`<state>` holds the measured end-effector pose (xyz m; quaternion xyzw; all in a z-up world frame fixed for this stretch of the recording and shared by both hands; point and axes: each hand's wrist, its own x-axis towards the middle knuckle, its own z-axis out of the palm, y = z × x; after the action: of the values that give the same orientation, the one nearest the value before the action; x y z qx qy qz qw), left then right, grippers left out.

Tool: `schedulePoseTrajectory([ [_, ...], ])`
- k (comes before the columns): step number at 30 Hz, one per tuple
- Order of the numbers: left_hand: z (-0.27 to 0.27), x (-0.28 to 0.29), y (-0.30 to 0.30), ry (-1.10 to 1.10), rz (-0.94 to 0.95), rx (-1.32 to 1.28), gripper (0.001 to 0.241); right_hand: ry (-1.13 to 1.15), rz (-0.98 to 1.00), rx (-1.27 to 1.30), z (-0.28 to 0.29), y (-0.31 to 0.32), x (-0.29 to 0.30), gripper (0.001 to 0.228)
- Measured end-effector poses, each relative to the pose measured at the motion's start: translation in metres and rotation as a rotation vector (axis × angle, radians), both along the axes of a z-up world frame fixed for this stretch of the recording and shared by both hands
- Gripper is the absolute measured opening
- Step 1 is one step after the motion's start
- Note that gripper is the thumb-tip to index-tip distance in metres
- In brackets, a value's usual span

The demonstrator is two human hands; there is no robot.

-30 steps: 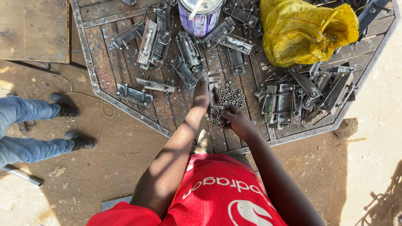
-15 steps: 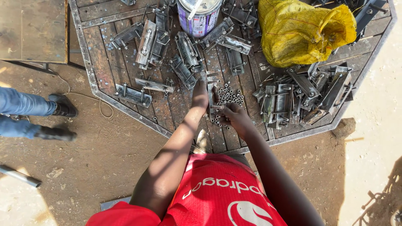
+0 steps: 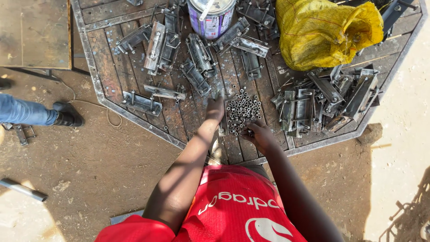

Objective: Inserting small metal nuts into designated holes on metal frame components on a workbench

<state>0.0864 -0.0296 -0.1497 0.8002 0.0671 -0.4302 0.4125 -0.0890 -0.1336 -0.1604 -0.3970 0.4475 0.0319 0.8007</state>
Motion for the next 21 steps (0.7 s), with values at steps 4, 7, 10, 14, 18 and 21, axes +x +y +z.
schedulePoseTrajectory([
  [4, 0.011, -0.012, 0.003, -0.025, -0.009, 0.056, 0.084, 0.063, -0.046, -0.018, -0.052, -0.014, -0.03, 0.021],
  [7, 0.069, -0.022, -0.003, 0.024, 0.001, -0.052, 0.104, 0.085, 0.007, -0.119, -0.035, -0.014, -0.033, 0.029],
  [10, 0.049, -0.041, -0.023, 0.048, -0.006, -0.099, 0.096, 0.15, 0.166, -0.298, 0.008, -0.007, -0.012, 0.043],
  [14, -0.013, -0.065, -0.048, 0.03, -0.008, -0.127, 0.076, 0.35, 0.5, -0.678, -0.008, -0.008, -0.006, 0.065],
  [18, -0.046, -0.077, -0.074, 0.062, 0.012, -0.208, 0.071, 0.487, 0.596, -0.772, 0.033, -0.016, -0.009, 0.064],
  [21, -0.027, -0.074, -0.096, 0.048, -0.072, -0.312, 0.065, 0.53, 0.611, -0.764, 0.066, -0.035, -0.015, 0.063],
])
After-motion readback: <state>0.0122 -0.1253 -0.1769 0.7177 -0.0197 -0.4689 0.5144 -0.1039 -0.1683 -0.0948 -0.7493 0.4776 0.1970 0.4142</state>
